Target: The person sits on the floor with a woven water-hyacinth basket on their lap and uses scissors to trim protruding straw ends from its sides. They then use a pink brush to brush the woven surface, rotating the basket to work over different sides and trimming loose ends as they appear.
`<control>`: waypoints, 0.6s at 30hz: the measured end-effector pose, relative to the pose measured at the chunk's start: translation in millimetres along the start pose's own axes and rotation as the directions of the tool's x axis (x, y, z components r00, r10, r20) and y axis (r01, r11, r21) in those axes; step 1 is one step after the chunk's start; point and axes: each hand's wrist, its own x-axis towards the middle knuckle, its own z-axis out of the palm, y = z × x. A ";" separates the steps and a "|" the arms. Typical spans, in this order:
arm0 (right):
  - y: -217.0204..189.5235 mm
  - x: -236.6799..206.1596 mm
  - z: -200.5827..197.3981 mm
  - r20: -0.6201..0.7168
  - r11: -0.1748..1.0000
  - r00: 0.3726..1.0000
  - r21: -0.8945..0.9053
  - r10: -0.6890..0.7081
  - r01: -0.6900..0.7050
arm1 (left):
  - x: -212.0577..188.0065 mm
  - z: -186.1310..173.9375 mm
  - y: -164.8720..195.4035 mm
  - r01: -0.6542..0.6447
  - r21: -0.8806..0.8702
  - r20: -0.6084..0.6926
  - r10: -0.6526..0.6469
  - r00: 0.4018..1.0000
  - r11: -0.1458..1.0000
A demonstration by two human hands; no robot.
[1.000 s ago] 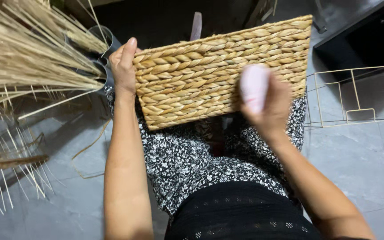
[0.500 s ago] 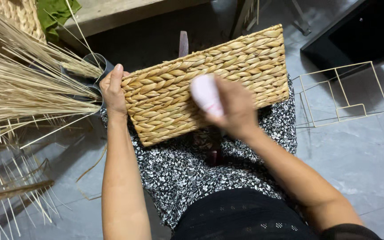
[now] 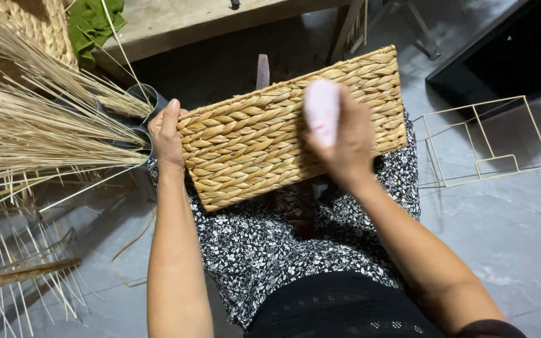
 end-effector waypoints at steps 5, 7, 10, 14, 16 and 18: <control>-51.8 3.7 33.5 0.092 0.977 0.974 0.069 -0.208 0.202 | 0.9 2.6 3.1 0.013 -0.009 0.002 -0.013 1.000 1.000; -43.7 5.3 32.8 0.126 0.980 0.972 0.044 -0.196 0.192 | 0.7 2.8 3.3 0.016 -0.012 -0.001 -0.016 1.000 1.000; -3.1 16.0 19.9 0.028 0.971 0.971 0.023 -0.238 0.237 | -0.6 1.5 1.8 0.008 -0.002 -0.006 -0.008 1.000 1.000; 68.4 27.8 -21.6 -0.095 0.999 0.995 -0.045 -0.026 0.022 | -0.5 0.9 -1.7 -0.006 -0.003 -0.004 0.006 1.000 1.000; 90.5 28.6 -41.4 -0.089 0.964 0.973 -0.142 0.215 -0.226 | -0.2 2.6 -2.9 -0.002 -0.024 -0.012 0.001 1.000 1.000; 94.3 24.9 -45.4 -0.109 0.976 0.973 -0.064 0.201 -0.209 | -0.5 4.1 -2.9 0.014 -0.037 -0.037 -0.016 0.999 0.999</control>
